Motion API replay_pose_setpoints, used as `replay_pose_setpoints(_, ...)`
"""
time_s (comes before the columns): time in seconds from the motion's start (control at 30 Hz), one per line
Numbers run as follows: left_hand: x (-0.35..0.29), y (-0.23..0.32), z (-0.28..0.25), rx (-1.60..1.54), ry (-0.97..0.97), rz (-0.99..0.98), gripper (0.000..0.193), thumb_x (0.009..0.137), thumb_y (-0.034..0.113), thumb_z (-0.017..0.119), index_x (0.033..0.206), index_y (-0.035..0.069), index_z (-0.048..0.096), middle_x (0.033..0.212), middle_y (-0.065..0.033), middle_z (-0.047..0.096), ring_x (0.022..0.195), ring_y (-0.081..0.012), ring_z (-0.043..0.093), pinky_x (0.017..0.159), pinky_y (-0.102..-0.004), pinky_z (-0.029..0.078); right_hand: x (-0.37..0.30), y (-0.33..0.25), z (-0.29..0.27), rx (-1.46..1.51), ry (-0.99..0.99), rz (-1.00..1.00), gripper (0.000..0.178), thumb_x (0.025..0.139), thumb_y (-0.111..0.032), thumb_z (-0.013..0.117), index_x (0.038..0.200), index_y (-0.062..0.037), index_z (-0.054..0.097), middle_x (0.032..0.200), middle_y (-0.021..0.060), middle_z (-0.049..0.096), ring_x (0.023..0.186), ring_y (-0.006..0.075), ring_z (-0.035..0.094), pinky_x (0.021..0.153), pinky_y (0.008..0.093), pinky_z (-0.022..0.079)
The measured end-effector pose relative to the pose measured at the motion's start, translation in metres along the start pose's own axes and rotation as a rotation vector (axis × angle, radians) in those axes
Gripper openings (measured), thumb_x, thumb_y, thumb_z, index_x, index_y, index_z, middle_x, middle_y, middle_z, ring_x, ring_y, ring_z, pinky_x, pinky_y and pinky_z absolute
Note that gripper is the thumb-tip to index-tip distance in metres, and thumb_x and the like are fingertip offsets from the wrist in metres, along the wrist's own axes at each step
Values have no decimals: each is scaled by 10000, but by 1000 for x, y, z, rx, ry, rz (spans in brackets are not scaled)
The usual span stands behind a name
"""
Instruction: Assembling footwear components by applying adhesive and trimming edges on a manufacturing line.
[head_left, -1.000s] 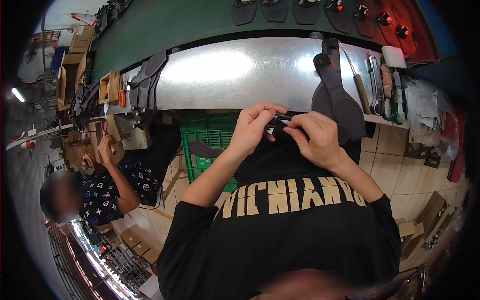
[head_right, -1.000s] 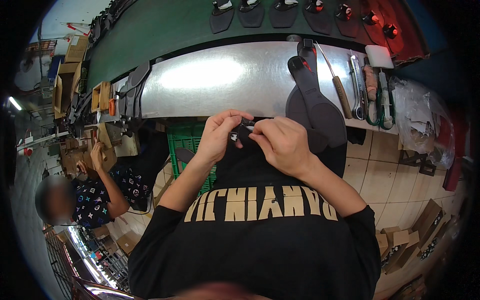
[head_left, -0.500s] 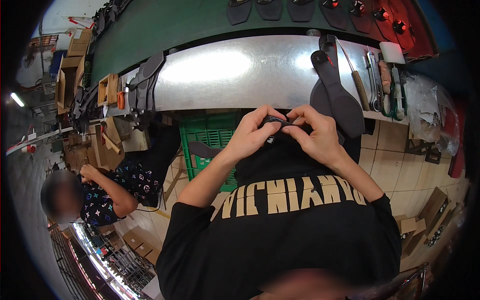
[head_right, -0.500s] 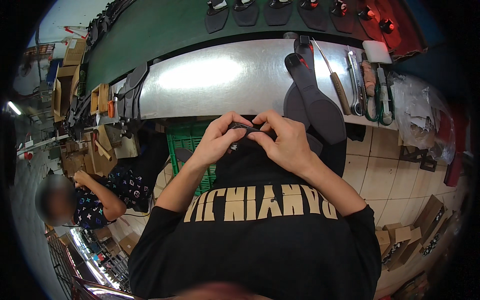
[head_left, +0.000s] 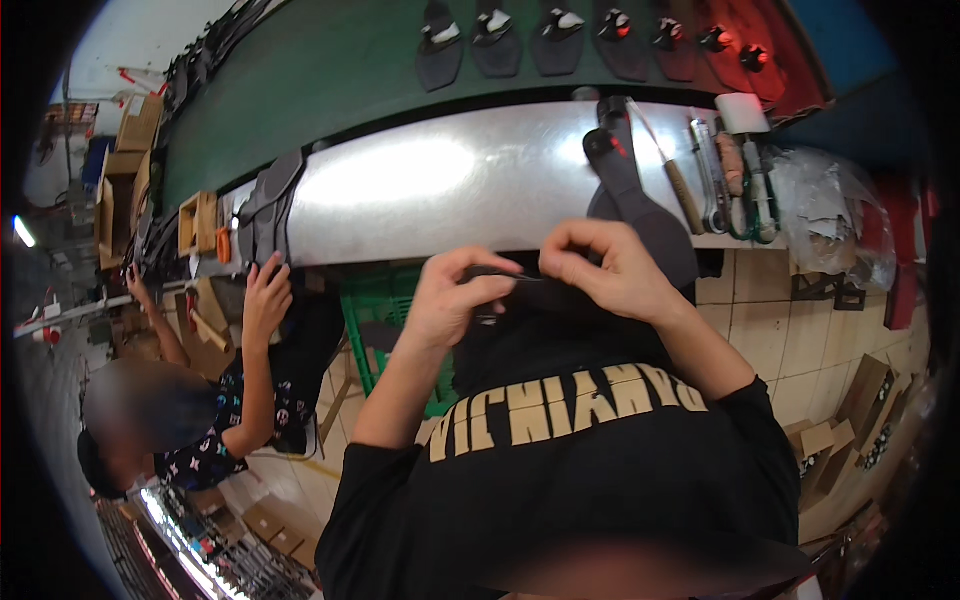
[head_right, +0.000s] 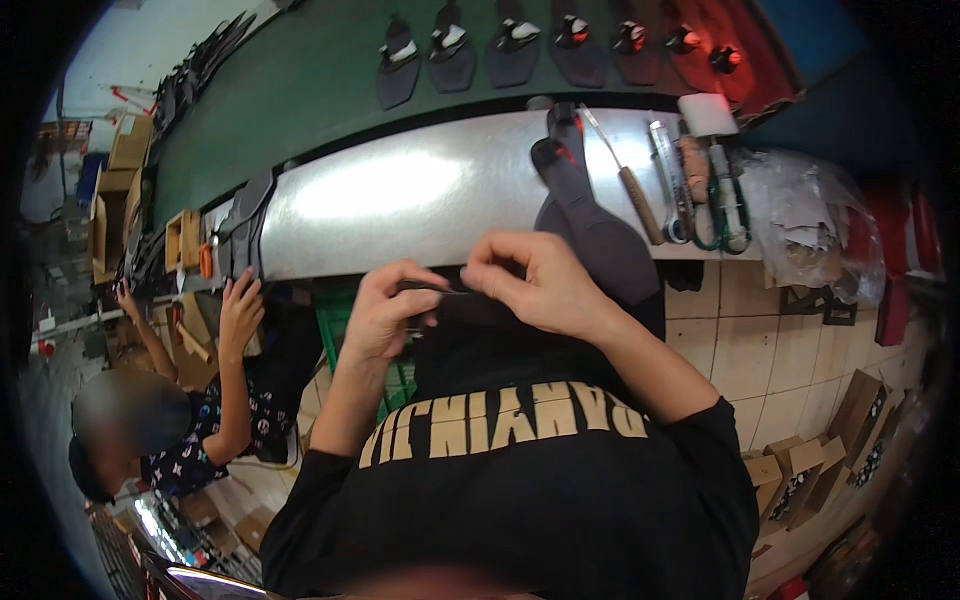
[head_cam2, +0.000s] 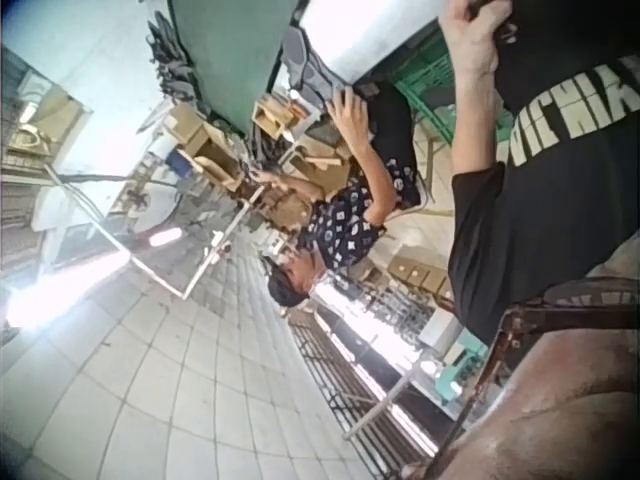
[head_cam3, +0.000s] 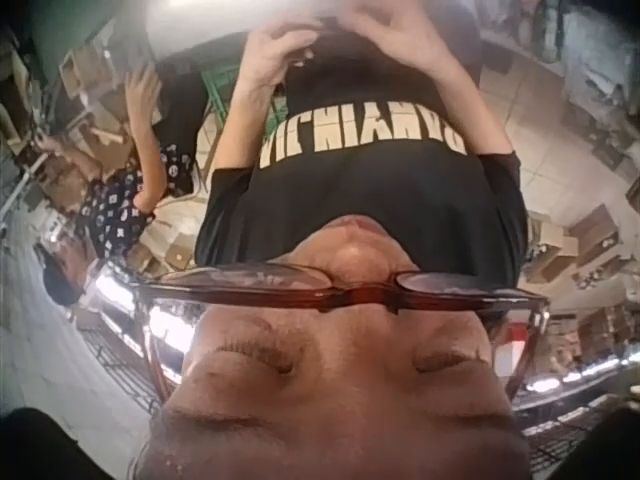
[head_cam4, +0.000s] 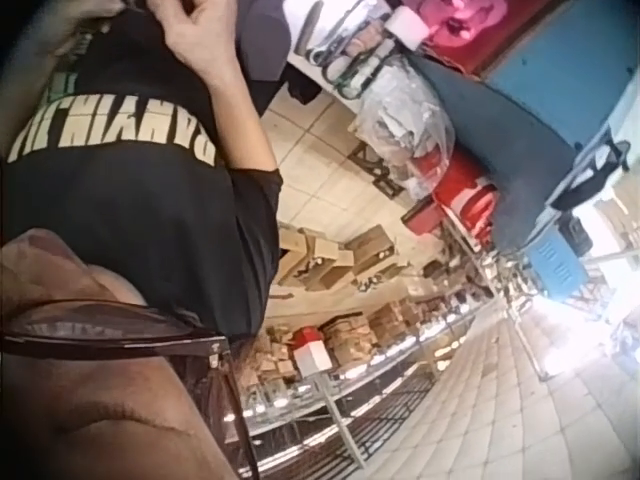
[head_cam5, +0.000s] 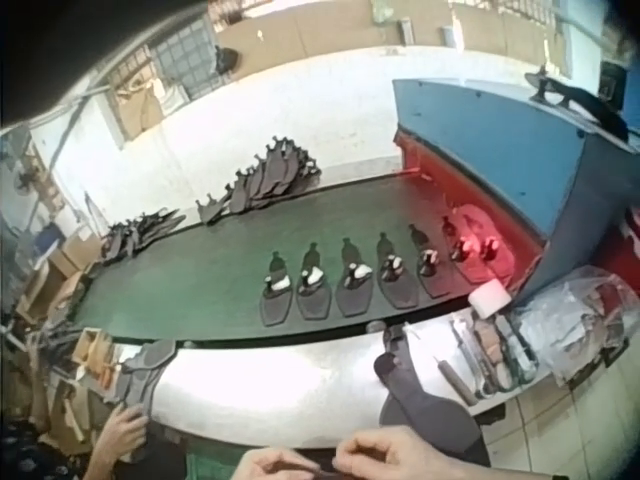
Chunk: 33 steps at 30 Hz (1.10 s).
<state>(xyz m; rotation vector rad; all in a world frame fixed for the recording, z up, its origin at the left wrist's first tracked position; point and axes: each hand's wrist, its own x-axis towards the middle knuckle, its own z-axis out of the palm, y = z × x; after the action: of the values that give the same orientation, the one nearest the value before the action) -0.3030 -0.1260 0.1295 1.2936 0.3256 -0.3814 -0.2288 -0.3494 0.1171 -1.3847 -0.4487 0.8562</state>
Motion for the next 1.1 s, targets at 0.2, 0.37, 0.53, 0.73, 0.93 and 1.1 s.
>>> replay_pose_setpoints(0.2,4,-14,-58,-403,329,181,222,895,34,602,1104,-37,608,1019,-148,675,879,-224,687,744,-338,619,-6,-12,-70,-585,982,-378,275,825,-29,659,1100,-30,657,1048,131,623,1021,297,586,891,400,462)
replay_pose_setpoints(0.37,22,-46,-54,-470,305,-45,423,932,117,520,1314,-56,463,1211,-209,605,1058,-319,658,770,-325,600,-9,54,-105,-1244,913,-192,318,834,-11,625,1152,-16,631,972,159,583,951,354,553,837,426,451)
replay_pose_setpoints(0.53,25,-45,-46,-779,157,-163,459,916,117,522,1355,-3,461,1243,-202,591,1098,-328,641,783,-305,596,-10,34,-87,-689,1009,-441,287,919,-7,511,1190,-13,606,943,81,589,825,169,580,724,295,467)
replay_pose_setpoints(0.73,31,-53,-32,-1060,182,-232,173,918,156,603,1052,49,619,1070,-78,675,978,-225,661,726,-284,593,-12,25,17,-2,132,-16,478,934,-9,487,1408,-67,456,767,23,612,634,50,509,585,202,428)
replay_pose_setpoints(0.93,36,-39,6,-1070,189,-281,208,887,271,676,979,92,625,871,-37,672,742,-141,640,466,-217,441,-2,45,42,183,95,-23,610,938,-36,550,1505,-77,327,774,55,633,616,65,518,584,211,433)
replay_pose_setpoints(1.1,39,-43,8,-1161,39,-289,194,897,291,650,943,103,651,891,-33,693,729,-150,628,427,-212,370,3,61,42,-159,265,-336,500,940,-34,562,1425,-16,442,808,59,632,642,89,533,618,221,444)
